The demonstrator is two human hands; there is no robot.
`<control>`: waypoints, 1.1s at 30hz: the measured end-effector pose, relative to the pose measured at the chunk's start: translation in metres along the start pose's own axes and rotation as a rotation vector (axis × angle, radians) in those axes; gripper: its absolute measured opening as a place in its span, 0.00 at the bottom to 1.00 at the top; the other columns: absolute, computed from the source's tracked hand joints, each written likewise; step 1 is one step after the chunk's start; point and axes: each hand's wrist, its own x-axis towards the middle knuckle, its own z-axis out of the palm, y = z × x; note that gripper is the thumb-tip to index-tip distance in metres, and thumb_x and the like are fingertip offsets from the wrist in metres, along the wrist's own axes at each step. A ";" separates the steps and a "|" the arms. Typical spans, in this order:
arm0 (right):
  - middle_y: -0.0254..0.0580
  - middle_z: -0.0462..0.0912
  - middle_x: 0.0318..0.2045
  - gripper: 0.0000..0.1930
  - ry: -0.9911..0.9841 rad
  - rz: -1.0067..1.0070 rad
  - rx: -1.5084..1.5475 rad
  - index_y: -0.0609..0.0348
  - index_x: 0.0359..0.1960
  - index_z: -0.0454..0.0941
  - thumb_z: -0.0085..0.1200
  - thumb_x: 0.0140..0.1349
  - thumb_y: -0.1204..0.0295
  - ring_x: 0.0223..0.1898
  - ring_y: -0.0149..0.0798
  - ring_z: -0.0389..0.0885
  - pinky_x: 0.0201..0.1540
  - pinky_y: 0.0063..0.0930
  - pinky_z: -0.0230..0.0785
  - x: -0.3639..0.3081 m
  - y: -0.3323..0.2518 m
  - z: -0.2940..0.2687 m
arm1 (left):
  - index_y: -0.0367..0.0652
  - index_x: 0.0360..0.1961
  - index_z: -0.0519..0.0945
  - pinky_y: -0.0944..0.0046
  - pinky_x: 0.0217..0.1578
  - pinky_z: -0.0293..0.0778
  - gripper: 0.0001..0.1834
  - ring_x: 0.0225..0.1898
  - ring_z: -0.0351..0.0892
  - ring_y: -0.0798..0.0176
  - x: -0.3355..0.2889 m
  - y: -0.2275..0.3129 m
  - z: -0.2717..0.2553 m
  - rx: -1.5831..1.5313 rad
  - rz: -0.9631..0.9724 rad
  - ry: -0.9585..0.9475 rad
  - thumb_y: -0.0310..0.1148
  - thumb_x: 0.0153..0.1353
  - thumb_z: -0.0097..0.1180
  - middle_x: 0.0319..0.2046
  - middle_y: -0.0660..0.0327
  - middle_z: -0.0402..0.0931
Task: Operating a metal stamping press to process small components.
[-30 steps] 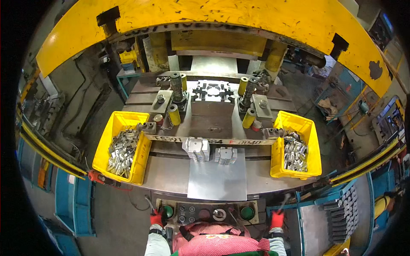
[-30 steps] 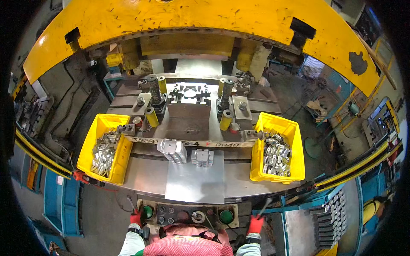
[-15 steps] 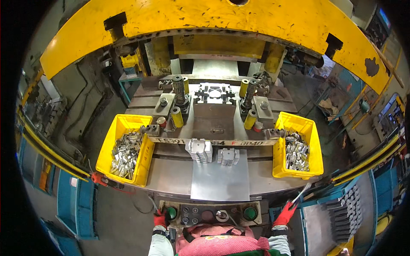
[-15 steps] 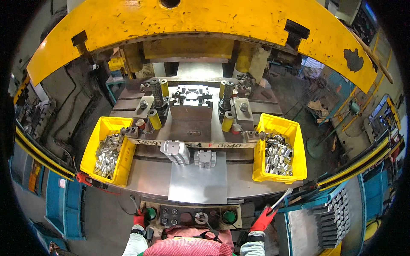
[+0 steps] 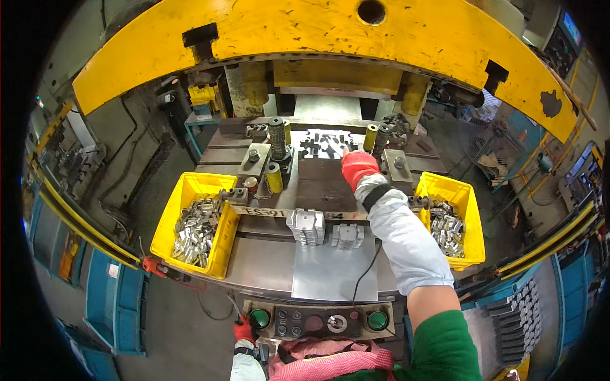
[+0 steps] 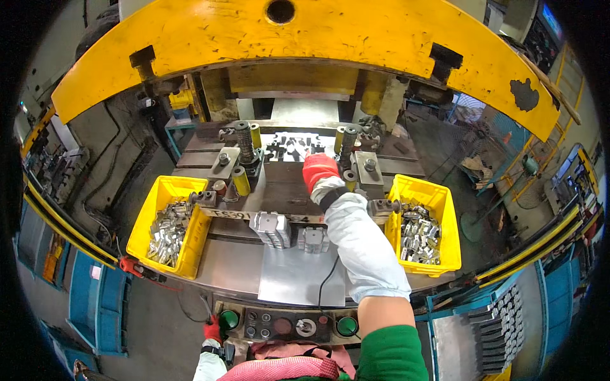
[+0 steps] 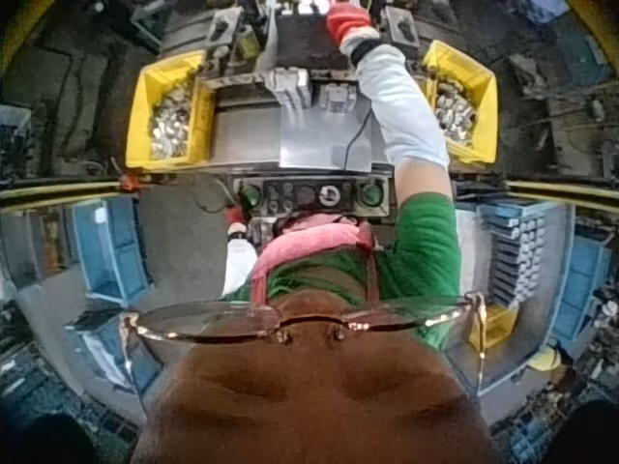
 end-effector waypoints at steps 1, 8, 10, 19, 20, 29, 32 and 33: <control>0.50 0.75 0.34 0.14 -0.109 0.042 0.234 0.57 0.42 0.68 0.38 0.57 0.65 0.35 0.49 0.74 0.35 0.38 0.66 -0.001 -0.012 -0.015 | 0.29 0.40 0.67 0.60 0.37 0.66 0.29 0.37 0.71 0.55 0.003 -0.016 -0.011 -0.023 0.005 0.055 0.45 0.47 0.58 0.36 0.46 0.73; 0.41 0.46 0.60 0.33 0.521 0.254 1.487 0.59 0.58 0.48 0.44 0.49 0.87 0.53 0.41 0.61 0.51 0.29 0.62 -0.200 0.043 0.020 | 0.25 0.46 0.61 0.61 0.42 0.65 0.41 0.44 0.69 0.54 0.015 -0.051 -0.021 0.006 -0.061 0.116 0.44 0.38 0.65 0.42 0.45 0.69; 0.41 0.50 0.59 0.35 0.765 0.661 1.634 0.57 0.60 0.44 0.45 0.50 0.87 0.56 0.40 0.58 0.52 0.30 0.59 -0.295 0.096 0.081 | 0.26 0.46 0.62 0.61 0.43 0.65 0.42 0.43 0.69 0.54 -0.007 0.003 0.000 0.148 -0.060 0.009 0.44 0.35 0.66 0.42 0.46 0.69; 0.50 0.67 0.46 0.41 -0.011 1.231 1.264 0.68 0.54 0.51 0.62 0.40 0.69 0.46 0.43 0.68 0.46 0.31 0.62 -0.469 0.067 0.241 | 0.31 0.45 0.61 0.61 0.44 0.64 0.46 0.44 0.68 0.57 0.021 -0.024 -0.022 0.156 0.018 -0.188 0.37 0.23 0.71 0.41 0.50 0.69; 0.51 0.70 0.44 0.42 -0.048 1.204 1.145 0.68 0.53 0.54 0.64 0.37 0.65 0.45 0.45 0.69 0.45 0.32 0.63 -0.485 0.083 0.296 | 0.32 0.46 0.61 0.61 0.45 0.63 0.46 0.45 0.67 0.56 0.013 -0.007 -0.010 0.122 -0.014 -0.122 0.36 0.23 0.71 0.42 0.50 0.68; 0.57 0.74 0.38 0.39 -0.347 1.167 0.734 0.68 0.41 0.62 0.67 0.28 0.57 0.43 0.52 0.71 0.43 0.36 0.64 -0.469 0.091 0.312 | 0.33 0.49 0.57 0.62 0.50 0.58 0.48 0.50 0.62 0.52 0.007 -0.001 0.008 0.350 0.083 0.154 0.29 0.22 0.69 0.46 0.46 0.63; 0.54 0.74 0.37 0.40 -0.302 1.080 0.718 0.68 0.41 0.62 0.67 0.27 0.57 0.43 0.50 0.72 0.43 0.35 0.64 -0.467 0.081 0.315 | 0.33 0.49 0.57 0.63 0.50 0.59 0.48 0.50 0.62 0.52 0.015 -0.019 -0.007 0.360 0.120 0.202 0.29 0.22 0.70 0.46 0.46 0.63; 0.54 0.75 0.37 0.40 -0.312 1.082 0.738 0.68 0.42 0.62 0.67 0.26 0.57 0.43 0.50 0.72 0.43 0.35 0.64 -0.460 0.074 0.294 | 0.33 0.48 0.58 0.62 0.50 0.59 0.47 0.50 0.62 0.51 0.012 -0.015 -0.006 0.338 0.071 0.158 0.30 0.23 0.70 0.46 0.46 0.63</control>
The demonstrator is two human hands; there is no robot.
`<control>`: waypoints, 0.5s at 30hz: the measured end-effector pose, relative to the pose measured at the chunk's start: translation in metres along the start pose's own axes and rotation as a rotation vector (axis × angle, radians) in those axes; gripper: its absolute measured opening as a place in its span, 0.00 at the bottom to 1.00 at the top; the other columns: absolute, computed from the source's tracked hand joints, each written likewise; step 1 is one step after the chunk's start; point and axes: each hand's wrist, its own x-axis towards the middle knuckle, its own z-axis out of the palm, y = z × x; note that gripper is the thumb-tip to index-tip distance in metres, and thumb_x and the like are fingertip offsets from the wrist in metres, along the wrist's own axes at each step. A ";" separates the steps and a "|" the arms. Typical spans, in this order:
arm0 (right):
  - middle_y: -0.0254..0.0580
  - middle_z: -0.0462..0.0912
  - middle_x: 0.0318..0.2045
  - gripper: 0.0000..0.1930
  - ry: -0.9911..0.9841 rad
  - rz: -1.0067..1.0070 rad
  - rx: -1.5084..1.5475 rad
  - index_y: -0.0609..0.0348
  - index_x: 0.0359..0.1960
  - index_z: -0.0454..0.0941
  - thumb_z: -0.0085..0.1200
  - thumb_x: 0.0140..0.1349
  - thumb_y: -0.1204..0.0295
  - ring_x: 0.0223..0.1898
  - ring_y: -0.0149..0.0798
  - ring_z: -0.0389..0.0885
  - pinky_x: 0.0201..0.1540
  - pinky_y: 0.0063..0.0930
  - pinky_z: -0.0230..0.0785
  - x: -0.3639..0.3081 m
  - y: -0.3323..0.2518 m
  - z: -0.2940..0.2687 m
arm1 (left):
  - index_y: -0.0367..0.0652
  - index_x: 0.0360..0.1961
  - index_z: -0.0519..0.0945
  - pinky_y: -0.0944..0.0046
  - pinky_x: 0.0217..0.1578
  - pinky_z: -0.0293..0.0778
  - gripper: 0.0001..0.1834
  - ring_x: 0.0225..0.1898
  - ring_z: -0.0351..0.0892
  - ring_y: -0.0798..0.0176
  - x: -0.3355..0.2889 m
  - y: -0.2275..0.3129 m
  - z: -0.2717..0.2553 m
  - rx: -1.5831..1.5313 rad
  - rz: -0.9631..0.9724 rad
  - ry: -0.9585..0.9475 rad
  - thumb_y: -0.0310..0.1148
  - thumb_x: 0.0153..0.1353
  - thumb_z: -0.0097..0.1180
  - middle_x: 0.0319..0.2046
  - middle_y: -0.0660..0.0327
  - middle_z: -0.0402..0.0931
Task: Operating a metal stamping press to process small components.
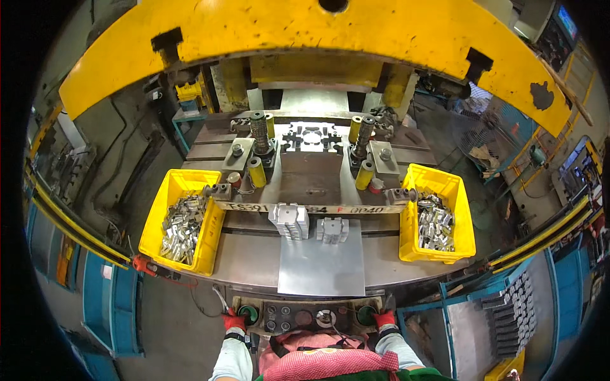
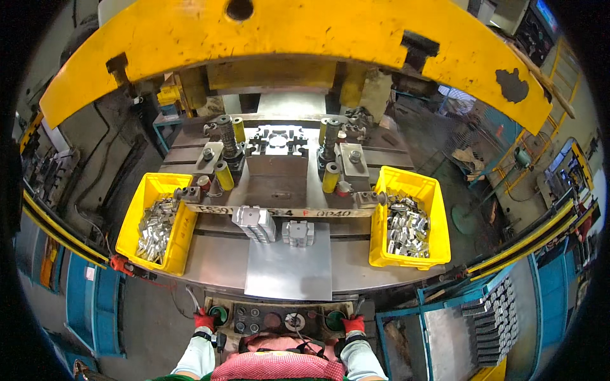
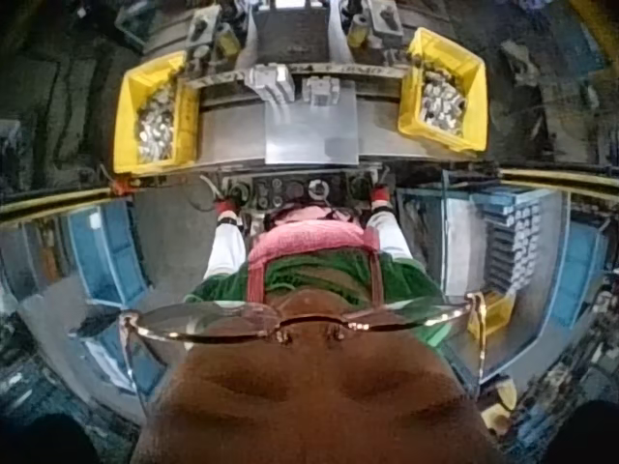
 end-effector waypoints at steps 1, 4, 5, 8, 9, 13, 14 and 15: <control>0.54 0.75 0.37 0.41 -0.002 0.010 0.019 0.68 0.42 0.61 0.67 0.26 0.57 0.43 0.50 0.72 0.43 0.35 0.64 -0.007 -0.008 -0.011 | 0.33 0.47 0.58 0.62 0.49 0.59 0.46 0.50 0.62 0.51 -0.006 0.014 -0.002 -0.024 -0.031 -0.063 0.30 0.23 0.69 0.46 0.46 0.63; 0.54 0.75 0.36 0.42 0.035 0.028 0.018 0.68 0.44 0.61 0.67 0.26 0.56 0.43 0.51 0.72 0.43 0.35 0.64 0.003 0.005 -0.007 | 0.33 0.47 0.59 0.62 0.49 0.60 0.44 0.50 0.63 0.50 -0.015 0.040 -0.014 0.004 -0.057 -0.174 0.30 0.25 0.69 0.46 0.45 0.64; 0.54 0.74 0.37 0.43 0.021 0.037 -0.003 0.68 0.44 0.61 0.67 0.26 0.56 0.43 0.51 0.72 0.43 0.35 0.64 0.006 0.009 -0.007 | 0.33 0.47 0.59 0.62 0.48 0.60 0.44 0.49 0.63 0.49 -0.016 0.045 -0.015 0.030 -0.056 -0.197 0.30 0.26 0.68 0.46 0.45 0.64; 0.54 0.74 0.37 0.44 -0.001 -0.014 -0.056 0.67 0.45 0.60 0.67 0.26 0.55 0.43 0.51 0.72 0.43 0.35 0.64 0.003 0.003 0.001 | 0.32 0.50 0.59 0.62 0.48 0.61 0.45 0.50 0.63 0.50 -0.008 0.020 -0.023 0.226 0.089 -0.151 0.31 0.27 0.67 0.46 0.44 0.64; 0.53 0.75 0.37 0.43 0.048 -0.053 -0.064 0.67 0.45 0.60 0.67 0.26 0.55 0.43 0.51 0.72 0.43 0.35 0.64 0.008 0.012 0.008 | 0.31 0.54 0.53 0.63 0.50 0.60 0.50 0.52 0.62 0.54 -0.009 0.026 -0.020 0.212 0.029 -0.172 0.33 0.27 0.68 0.49 0.48 0.63; 0.55 0.74 0.39 0.44 0.038 0.011 -0.055 0.66 0.47 0.59 0.66 0.27 0.55 0.44 0.52 0.71 0.44 0.36 0.64 0.016 0.022 0.007 | 0.32 0.57 0.46 0.66 0.52 0.57 0.56 0.55 0.59 0.58 -0.023 0.056 -0.026 -0.121 -0.171 -0.280 0.36 0.28 0.68 0.53 0.54 0.60; 0.55 0.73 0.40 0.44 0.007 0.027 -0.039 0.66 0.48 0.59 0.66 0.28 0.56 0.44 0.52 0.71 0.44 0.36 0.64 0.016 0.019 0.004 | 0.31 0.57 0.45 0.67 0.53 0.56 0.57 0.55 0.58 0.59 -0.016 0.049 -0.022 -0.064 -0.182 -0.279 0.36 0.27 0.69 0.53 0.55 0.60; 0.56 0.73 0.40 0.44 -0.027 0.040 -0.024 0.66 0.48 0.59 0.65 0.28 0.56 0.44 0.52 0.71 0.45 0.36 0.64 0.010 0.011 -0.001 | 0.31 0.57 0.44 0.68 0.53 0.55 0.58 0.55 0.57 0.60 -0.011 0.043 -0.020 -0.008 -0.195 -0.274 0.37 0.27 0.69 0.54 0.57 0.60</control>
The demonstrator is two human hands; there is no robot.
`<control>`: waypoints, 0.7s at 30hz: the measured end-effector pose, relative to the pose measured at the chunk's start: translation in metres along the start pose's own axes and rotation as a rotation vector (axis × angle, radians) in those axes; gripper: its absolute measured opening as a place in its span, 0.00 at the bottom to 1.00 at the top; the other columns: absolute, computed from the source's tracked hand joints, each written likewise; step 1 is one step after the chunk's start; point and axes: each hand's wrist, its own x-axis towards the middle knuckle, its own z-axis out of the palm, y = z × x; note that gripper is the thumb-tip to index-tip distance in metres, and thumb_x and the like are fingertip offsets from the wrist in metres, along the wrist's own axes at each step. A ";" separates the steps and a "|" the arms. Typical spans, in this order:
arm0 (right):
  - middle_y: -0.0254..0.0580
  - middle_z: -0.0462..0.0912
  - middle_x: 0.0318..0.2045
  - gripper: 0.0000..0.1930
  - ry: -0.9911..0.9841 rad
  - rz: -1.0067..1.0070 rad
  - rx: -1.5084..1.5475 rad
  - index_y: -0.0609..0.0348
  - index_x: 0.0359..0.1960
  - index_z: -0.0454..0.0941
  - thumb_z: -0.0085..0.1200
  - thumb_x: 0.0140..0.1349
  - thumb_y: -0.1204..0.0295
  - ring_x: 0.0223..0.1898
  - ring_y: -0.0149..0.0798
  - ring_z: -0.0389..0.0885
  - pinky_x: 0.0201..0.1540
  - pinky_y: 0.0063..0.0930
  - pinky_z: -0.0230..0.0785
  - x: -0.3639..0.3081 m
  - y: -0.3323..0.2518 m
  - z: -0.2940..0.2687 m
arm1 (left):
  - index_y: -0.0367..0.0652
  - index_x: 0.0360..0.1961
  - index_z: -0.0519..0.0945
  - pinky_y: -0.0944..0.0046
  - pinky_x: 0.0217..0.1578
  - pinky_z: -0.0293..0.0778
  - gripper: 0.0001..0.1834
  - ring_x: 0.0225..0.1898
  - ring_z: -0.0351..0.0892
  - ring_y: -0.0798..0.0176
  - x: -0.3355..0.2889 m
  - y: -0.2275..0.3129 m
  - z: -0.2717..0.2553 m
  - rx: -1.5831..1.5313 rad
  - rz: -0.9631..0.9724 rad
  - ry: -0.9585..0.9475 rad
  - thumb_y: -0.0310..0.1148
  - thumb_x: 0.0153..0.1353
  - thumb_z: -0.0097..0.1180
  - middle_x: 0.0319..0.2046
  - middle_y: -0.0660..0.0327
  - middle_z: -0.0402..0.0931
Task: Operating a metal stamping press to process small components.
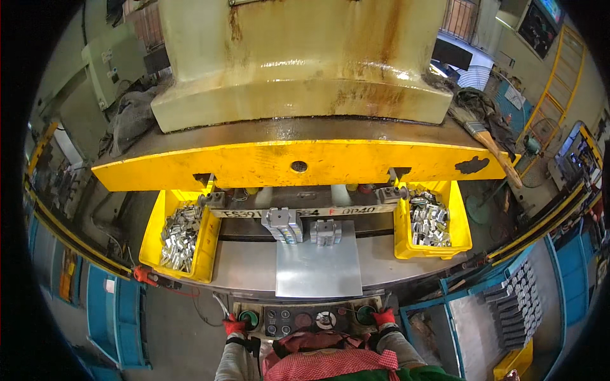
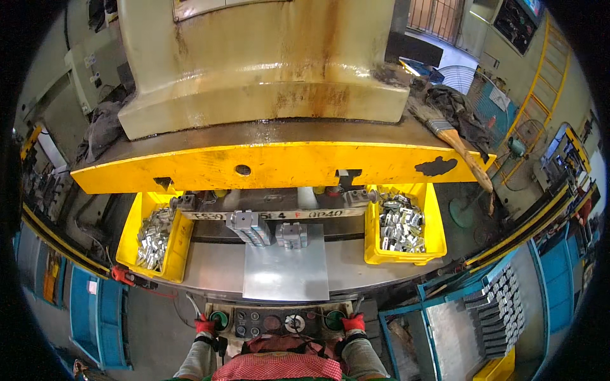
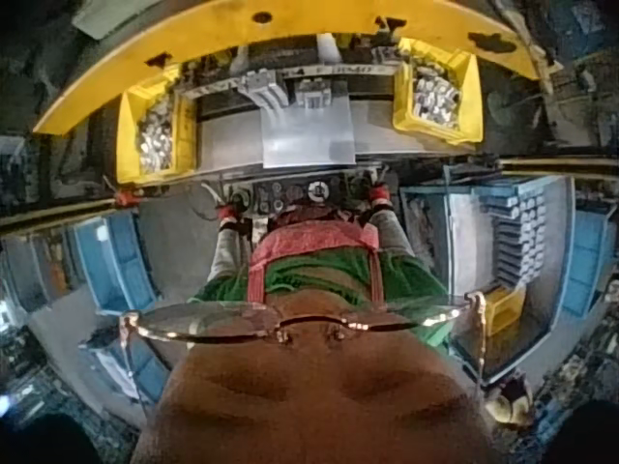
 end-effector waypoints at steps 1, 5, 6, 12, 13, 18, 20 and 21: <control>0.56 0.73 0.41 0.44 -0.028 0.018 0.017 0.66 0.49 0.58 0.65 0.29 0.56 0.45 0.52 0.70 0.45 0.36 0.63 -0.004 -0.003 -0.004 | 0.30 0.56 0.45 0.69 0.53 0.55 0.58 0.56 0.57 0.61 0.003 -0.002 0.002 -0.028 0.021 -0.014 0.37 0.26 0.70 0.54 0.56 0.60; 0.60 0.72 0.40 0.40 0.064 -0.028 0.035 0.68 0.43 0.62 0.65 0.29 0.55 0.44 0.53 0.71 0.45 0.36 0.64 0.000 0.003 0.003 | 0.26 0.54 0.48 0.70 0.53 0.55 0.57 0.56 0.57 0.61 0.019 -0.007 0.003 0.077 0.044 -0.012 0.38 0.25 0.70 0.52 0.51 0.60; 0.60 0.73 0.39 0.39 0.061 -0.032 0.020 0.68 0.42 0.63 0.65 0.29 0.55 0.44 0.53 0.71 0.44 0.36 0.64 0.000 0.001 0.006 | 0.25 0.53 0.50 0.71 0.53 0.55 0.56 0.55 0.57 0.61 0.022 -0.014 0.000 0.158 0.021 0.009 0.38 0.25 0.71 0.52 0.50 0.60; 0.57 0.74 0.38 0.27 0.105 -0.280 0.144 0.62 0.42 0.68 0.56 0.42 0.58 0.39 0.52 0.73 0.40 0.37 0.65 0.059 0.102 -0.014 | 0.37 0.38 0.66 0.63 0.24 0.68 0.25 0.26 0.69 0.62 -0.060 0.020 -0.027 -0.406 -0.081 -0.048 0.46 0.46 0.58 0.32 0.56 0.71; 0.53 0.74 0.36 0.25 0.192 -0.091 0.359 0.61 0.42 0.69 0.55 0.45 0.57 0.35 0.47 0.73 0.34 0.35 0.65 0.031 0.067 -0.023 | 0.38 0.35 0.67 0.64 0.21 0.67 0.22 0.23 0.68 0.64 -0.065 0.001 -0.049 -0.542 -0.162 -0.004 0.45 0.48 0.56 0.29 0.57 0.71; 0.37 0.71 0.29 0.24 0.382 -0.222 1.019 0.55 0.51 0.59 0.48 0.54 0.62 0.20 0.30 0.67 0.17 0.21 0.58 -0.043 -0.058 -0.150 | 0.38 0.42 0.69 0.68 0.23 0.68 0.15 0.26 0.69 0.69 -0.095 0.044 -0.102 -0.833 0.345 0.394 0.32 0.54 0.50 0.35 0.61 0.70; 0.33 0.70 0.22 0.22 0.119 -0.444 1.057 0.53 0.52 0.59 0.46 0.56 0.64 0.12 0.24 0.62 0.13 0.15 0.54 -0.073 -0.153 -0.182 | 0.39 0.44 0.68 0.70 0.24 0.68 0.15 0.27 0.70 0.70 -0.105 0.122 -0.114 -0.857 0.694 0.342 0.28 0.55 0.49 0.37 0.61 0.70; 0.32 0.69 0.17 0.22 0.026 -0.523 1.140 0.53 0.51 0.59 0.47 0.55 0.67 0.09 0.25 0.61 0.12 0.16 0.55 -0.072 -0.191 -0.182 | 0.39 0.44 0.68 0.71 0.25 0.68 0.15 0.28 0.70 0.71 -0.112 0.174 -0.113 -0.847 0.815 0.273 0.26 0.54 0.49 0.37 0.61 0.71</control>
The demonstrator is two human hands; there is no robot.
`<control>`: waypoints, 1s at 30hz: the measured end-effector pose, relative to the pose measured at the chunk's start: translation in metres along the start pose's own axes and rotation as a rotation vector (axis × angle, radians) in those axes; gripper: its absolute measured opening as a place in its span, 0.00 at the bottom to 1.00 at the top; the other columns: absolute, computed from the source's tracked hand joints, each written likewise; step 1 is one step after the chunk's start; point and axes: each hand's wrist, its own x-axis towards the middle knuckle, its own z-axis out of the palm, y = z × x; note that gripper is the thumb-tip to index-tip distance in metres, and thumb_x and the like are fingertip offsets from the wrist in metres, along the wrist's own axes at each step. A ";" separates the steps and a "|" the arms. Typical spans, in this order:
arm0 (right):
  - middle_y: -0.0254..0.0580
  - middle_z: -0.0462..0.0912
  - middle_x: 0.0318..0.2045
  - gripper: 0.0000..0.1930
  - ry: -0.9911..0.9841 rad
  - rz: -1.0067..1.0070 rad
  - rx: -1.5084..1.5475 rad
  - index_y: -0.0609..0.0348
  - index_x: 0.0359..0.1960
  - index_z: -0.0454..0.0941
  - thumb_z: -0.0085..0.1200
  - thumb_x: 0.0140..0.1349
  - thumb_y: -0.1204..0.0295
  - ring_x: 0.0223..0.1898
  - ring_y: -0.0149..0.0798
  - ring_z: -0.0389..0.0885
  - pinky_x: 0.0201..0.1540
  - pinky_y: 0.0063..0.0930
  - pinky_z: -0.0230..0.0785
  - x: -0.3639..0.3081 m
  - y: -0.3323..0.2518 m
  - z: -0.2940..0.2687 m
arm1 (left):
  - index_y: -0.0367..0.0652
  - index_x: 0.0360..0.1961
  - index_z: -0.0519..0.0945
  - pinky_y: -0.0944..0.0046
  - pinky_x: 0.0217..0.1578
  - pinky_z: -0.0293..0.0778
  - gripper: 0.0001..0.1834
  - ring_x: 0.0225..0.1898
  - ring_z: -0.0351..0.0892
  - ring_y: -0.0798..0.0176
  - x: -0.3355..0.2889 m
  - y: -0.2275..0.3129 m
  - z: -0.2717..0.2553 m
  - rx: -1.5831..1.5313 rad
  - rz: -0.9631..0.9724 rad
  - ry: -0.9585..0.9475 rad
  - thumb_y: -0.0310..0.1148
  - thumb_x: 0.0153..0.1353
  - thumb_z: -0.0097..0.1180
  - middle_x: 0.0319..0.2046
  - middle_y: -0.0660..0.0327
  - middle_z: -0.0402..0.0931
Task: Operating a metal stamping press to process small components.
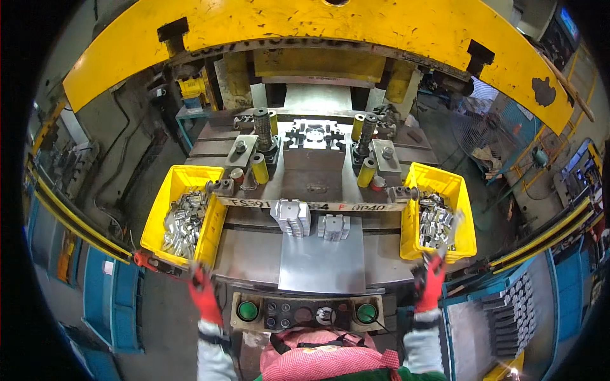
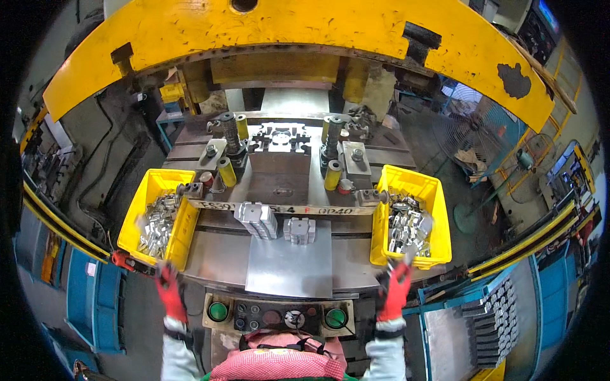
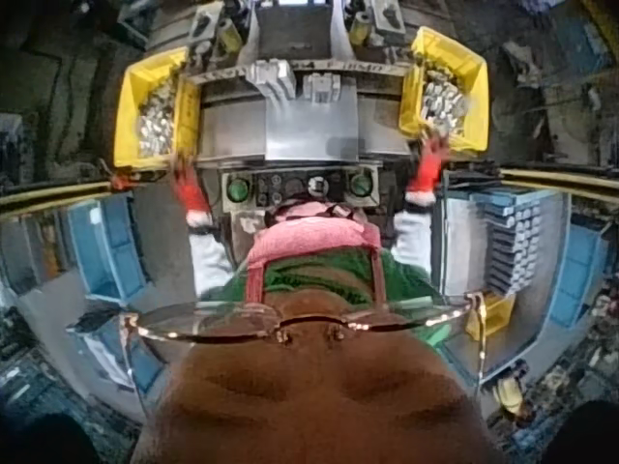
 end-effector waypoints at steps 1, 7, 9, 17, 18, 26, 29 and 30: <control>0.31 0.70 0.21 0.25 -0.152 -0.026 0.044 0.54 0.54 0.56 0.49 0.54 0.70 0.14 0.24 0.64 0.14 0.15 0.57 0.023 0.008 0.023 | 0.41 0.44 0.69 0.73 0.22 0.67 0.15 0.26 0.71 0.73 0.020 0.034 0.040 -0.189 -0.269 -0.187 0.25 0.53 0.50 0.32 0.64 0.72; 0.27 0.71 0.29 0.19 -0.747 -0.021 -0.273 0.57 0.44 0.68 0.52 0.53 0.63 0.28 0.21 0.64 0.31 0.15 0.59 0.090 -0.054 0.246 | 0.42 0.31 0.75 0.76 0.14 0.56 0.17 0.14 0.61 0.78 0.089 0.126 0.234 -0.122 -0.520 -0.995 0.47 0.52 0.53 0.16 0.71 0.67; 0.28 0.72 0.28 0.17 -0.806 -0.111 -0.427 0.58 0.39 0.71 0.52 0.52 0.60 0.28 0.23 0.66 0.31 0.18 0.60 0.122 -0.042 0.285 | 0.35 0.28 0.76 0.71 0.19 0.63 0.24 0.18 0.68 0.73 0.098 0.105 0.283 -0.049 -0.493 -1.007 0.50 0.49 0.55 0.19 0.65 0.72; 0.44 0.76 0.36 0.22 -0.569 -0.188 -0.331 0.58 0.45 0.69 0.49 0.53 0.56 0.39 0.37 0.72 0.42 0.27 0.61 0.118 -0.039 0.260 | 0.48 0.32 0.73 0.73 0.13 0.58 0.12 0.13 0.63 0.74 0.101 0.099 0.277 -0.150 -0.397 -0.811 0.43 0.53 0.51 0.15 0.69 0.67; 0.46 0.75 0.37 0.23 -0.469 -0.251 -0.344 0.57 0.47 0.68 0.48 0.55 0.56 0.41 0.38 0.71 0.44 0.28 0.60 0.092 -0.063 0.238 | 0.51 0.35 0.72 0.75 0.13 0.57 0.10 0.14 0.63 0.75 0.096 0.123 0.243 -0.212 -0.462 -0.790 0.41 0.55 0.48 0.16 0.69 0.67; 0.35 0.73 0.25 0.20 0.016 0.011 -0.564 0.63 0.50 0.63 0.46 0.58 0.68 0.21 0.27 0.67 0.24 0.22 0.62 0.017 -0.031 0.016 | 0.45 0.44 0.69 0.73 0.11 0.62 0.17 0.13 0.67 0.71 0.081 0.048 -0.005 0.128 -0.474 -0.220 0.37 0.54 0.50 0.18 0.65 0.69; 0.48 0.76 0.32 0.20 -0.098 -0.123 -0.788 0.64 0.45 0.68 0.49 0.54 0.64 0.35 0.36 0.72 0.40 0.30 0.62 -0.011 -0.014 0.032 | 0.44 0.38 0.71 0.73 0.08 0.58 0.14 0.08 0.62 0.72 0.069 0.030 -0.028 0.267 -0.764 -0.285 0.40 0.53 0.50 0.13 0.64 0.66; 0.48 0.75 0.36 0.21 -0.210 -0.112 -0.990 0.61 0.48 0.67 0.49 0.54 0.64 0.39 0.35 0.72 0.43 0.29 0.62 -0.022 -0.009 0.044 | 0.44 0.36 0.71 0.73 0.08 0.57 0.14 0.08 0.61 0.72 0.063 0.026 -0.030 0.217 -0.729 -0.286 0.41 0.53 0.50 0.13 0.64 0.66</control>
